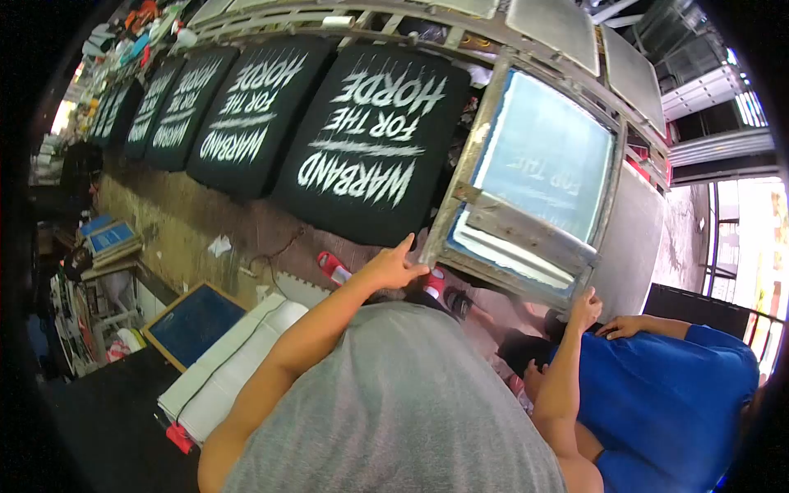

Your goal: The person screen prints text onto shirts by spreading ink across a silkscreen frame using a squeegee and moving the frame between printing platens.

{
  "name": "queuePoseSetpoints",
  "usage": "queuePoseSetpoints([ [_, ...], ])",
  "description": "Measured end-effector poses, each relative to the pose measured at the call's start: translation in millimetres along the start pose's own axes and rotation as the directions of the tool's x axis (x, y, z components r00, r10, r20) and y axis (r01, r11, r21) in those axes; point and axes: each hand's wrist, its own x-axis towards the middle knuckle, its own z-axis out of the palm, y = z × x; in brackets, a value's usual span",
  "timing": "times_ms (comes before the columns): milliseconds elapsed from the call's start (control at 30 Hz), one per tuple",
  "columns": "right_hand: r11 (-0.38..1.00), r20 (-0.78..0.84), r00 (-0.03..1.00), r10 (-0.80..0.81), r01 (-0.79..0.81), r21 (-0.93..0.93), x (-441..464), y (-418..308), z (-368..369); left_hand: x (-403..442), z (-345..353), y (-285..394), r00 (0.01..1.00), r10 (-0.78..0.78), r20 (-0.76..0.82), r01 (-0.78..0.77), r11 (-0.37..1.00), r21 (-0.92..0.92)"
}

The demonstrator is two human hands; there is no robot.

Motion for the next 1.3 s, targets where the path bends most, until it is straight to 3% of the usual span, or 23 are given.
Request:
queuePoseSetpoints([
  [33, 1.000, 0.009, 1.000, -0.013, 0.013, -0.014, -13.0, -7.6, -3.4, -14.5, -8.8, -20.0, 1.000, -0.014, 0.003, 0.014, 1.000, -0.017],
  [133, 0.934, 0.006, 0.949, -0.315, 0.309, 0.178, -72.6, -66.5, -4.8, -52.6, -44.2, -82.3, 0.997, 0.034, -0.063, -0.044, 0.984, -0.172],
  [233, 0.816, 0.184, 0.815, -0.550, 0.477, 0.325, -178.2, -170.1, 14.0, -106.3, -84.2, -166.7, 0.969, -0.091, -0.230, 0.041, 0.977, -0.210],
  [333, 0.688, 0.458, 0.514, -0.726, 0.561, 0.461, -288.3, -262.7, 48.6, -161.3, -132.5, -231.8, 0.954, -0.110, -0.278, 0.042, 0.970, -0.240],
  [433, 0.515, 0.540, 0.125, -0.832, 0.533, 0.671, -396.3, -361.8, 67.5, -204.3, -190.6, -287.6, 0.919, -0.184, -0.348, 0.058, 0.937, -0.344],
  [467, 0.482, 0.524, 0.083, -0.847, 0.536, 0.694, -421.5, -385.9, 80.4, -216.3, -210.2, -306.1, 0.903, -0.125, -0.411, 0.024, 0.970, -0.243],
  [567, 0.453, 0.550, -0.083, -0.831, 0.471, 0.757, -487.7, -456.2, 109.8, -247.3, -270.7, -342.6, 0.838, -0.181, -0.515, -0.060, 0.908, -0.416],
  [633, 0.619, 0.702, -0.152, -0.696, 0.369, 0.693, -520.6, -499.2, 107.4, -269.9, -309.2, -348.2, 0.797, -0.233, -0.557, -0.089, 0.867, -0.490],
  [667, 0.609, 0.699, -0.191, -0.690, 0.370, 0.702, -537.4, -519.2, 107.2, -277.1, -322.5, -354.2, 0.749, -0.223, -0.624, -0.170, 0.845, -0.506],
  [733, 0.653, 0.721, -0.238, -0.651, 0.308, 0.692, -567.2, -556.5, 112.9, -292.9, -356.9, -366.5, 0.676, -0.191, -0.712, -0.257, 0.844, -0.470],
  [833, 0.577, 0.662, -0.286, -0.693, 0.331, 0.747, -613.9, -609.1, 129.3, -303.5, -397.5, -383.9, 0.559, -0.223, -0.799, -0.358, 0.804, -0.475],
  [867, 0.547, 0.629, -0.342, -0.698, 0.312, 0.777, -631.3, -627.1, 142.9, -303.4, -407.9, -391.4, 0.472, -0.181, -0.863, -0.359, 0.854, -0.376],
  [900, 0.631, 0.663, -0.389, -0.640, 0.227, 0.742, -653.8, -651.7, 145.4, -304.0, -419.8, -400.4, 0.376, -0.140, -0.916, -0.333, 0.902, -0.274],
  [967, 0.505, 0.614, -0.484, -0.624, 0.350, 0.789, -703.7, -698.4, 180.9, -313.3, -450.8, -416.0, 0.373, -0.198, -0.906, -0.288, 0.904, -0.316],
  [1000, 0.621, 0.645, -0.543, -0.538, 0.263, 0.739, -737.0, -727.3, 193.3, -313.5, -460.3, -430.1, 0.364, -0.253, -0.896, -0.298, 0.881, -0.369],
  [1033, 0.517, 0.578, -0.636, -0.511, 0.311, 0.798, -768.3, -759.9, 215.8, -314.6, -468.8, -446.0, 0.329, -0.313, -0.891, -0.308, 0.856, -0.414],
  [1067, 0.488, 0.497, -0.731, -0.467, 0.255, 0.835, -801.8, -792.8, 248.0, -315.6, -472.9, -460.7, 0.250, -0.378, -0.891, -0.296, 0.847, -0.442],
  [1133, 0.595, 0.489, -0.858, -0.156, 0.313, 0.740, -879.2, -880.3, 295.8, -315.8, -479.6, -489.4, 0.089, -0.458, -0.885, -0.249, 0.850, -0.465],
  [1167, 0.875, 0.674, -0.737, 0.051, 0.358, 0.326, -925.9, -925.8, 342.1, -321.6, -482.9, -501.1, 0.022, -0.467, -0.884, -0.187, 0.867, -0.463],
  [1200, 0.660, 0.394, -0.913, 0.104, 0.360, 0.659, -983.8, -982.9, 472.7, -333.7, -491.4, -495.2, -0.030, -0.597, -0.802, -0.171, 0.794, -0.584],
  [1233, 0.686, 0.359, -0.770, 0.528, 0.636, 0.354, -1053.7, -1059.7, 532.6, -354.3, -503.1, -482.3, 0.015, -0.722, -0.692, -0.289, 0.659, -0.694],
  [1267, 0.498, 0.431, -0.871, 0.237, 0.490, 0.716, -1095.9, -1087.1, 479.2, -374.1, -505.8, -467.5, -0.068, -0.752, -0.655, -0.271, 0.646, -0.714],
  [1300, 0.160, 0.340, -0.939, 0.055, 0.344, 0.925, -1131.2, -1112.4, 451.7, -382.6, -508.3, -457.1, -0.131, -0.779, -0.613, -0.252, 0.624, -0.740],
])
